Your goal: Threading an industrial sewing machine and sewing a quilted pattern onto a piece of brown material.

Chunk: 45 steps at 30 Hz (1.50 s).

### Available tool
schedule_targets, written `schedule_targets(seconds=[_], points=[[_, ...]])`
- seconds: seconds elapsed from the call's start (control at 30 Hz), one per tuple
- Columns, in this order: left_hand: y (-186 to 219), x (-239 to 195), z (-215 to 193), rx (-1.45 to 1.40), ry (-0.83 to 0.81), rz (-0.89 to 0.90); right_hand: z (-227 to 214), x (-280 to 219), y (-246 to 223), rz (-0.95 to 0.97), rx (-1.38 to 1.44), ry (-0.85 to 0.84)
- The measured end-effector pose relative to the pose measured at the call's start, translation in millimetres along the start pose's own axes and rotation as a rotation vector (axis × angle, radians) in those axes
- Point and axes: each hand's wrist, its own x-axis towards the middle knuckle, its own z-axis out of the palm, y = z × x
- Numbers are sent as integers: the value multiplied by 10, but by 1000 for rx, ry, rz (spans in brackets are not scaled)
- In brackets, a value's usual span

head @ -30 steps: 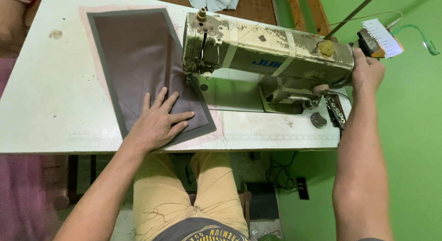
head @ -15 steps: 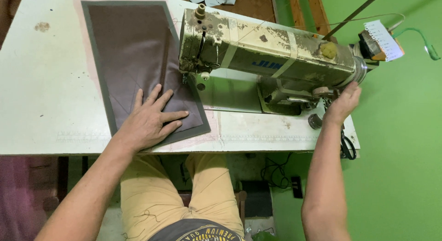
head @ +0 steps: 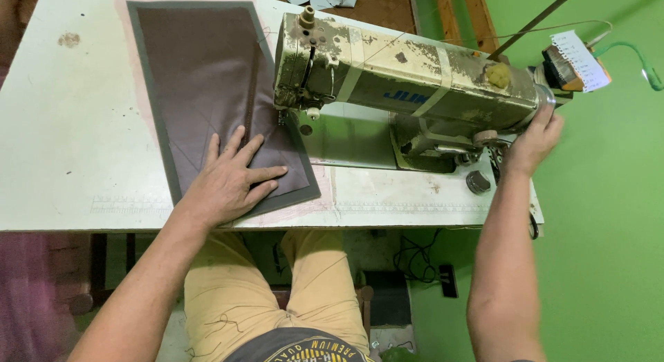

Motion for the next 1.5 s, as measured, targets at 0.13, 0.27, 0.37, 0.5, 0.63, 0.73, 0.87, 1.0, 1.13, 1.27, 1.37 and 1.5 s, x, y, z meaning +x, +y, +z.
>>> schedule_targets(seconds=[0.13,0.27,0.37,0.5,0.63,0.73,0.87,1.0,1.13,1.27,1.37,1.5], points=[[71,30,-49,-3,-58,-141,21,-544,9,125,383,-108],[65,54,33,-13,-42,-132,-23,-401,-50,12,341,-172],[31,92,29,3,-15,-139,-15,-93,319,-20,326,-116],[20,145,7,-22,-26,-161,-57,-312,-91,-40,301,-112],[-31,174,3,-27,-48,-160,-172,-443,47,-46,214,-118],[-57,166,4,-17,-43,-166,-292,-602,101,-90,44,-201],[4,128,-8,17,-28,-136,-538,-988,277,-351,-465,-144],[48,63,-25,82,5,-104,-698,-1452,664,-532,-901,-161],[-18,-11,93,66,34,-114,-718,-1629,576,-516,-843,-187],[-27,1,26,7,91,-180,-669,-1452,733,-527,-878,-152],[-31,-26,50,-40,110,-239,-676,-1403,830,-467,-960,-176],[-57,-22,73,-96,99,-301,-634,-1340,852,-372,-1020,-227]])
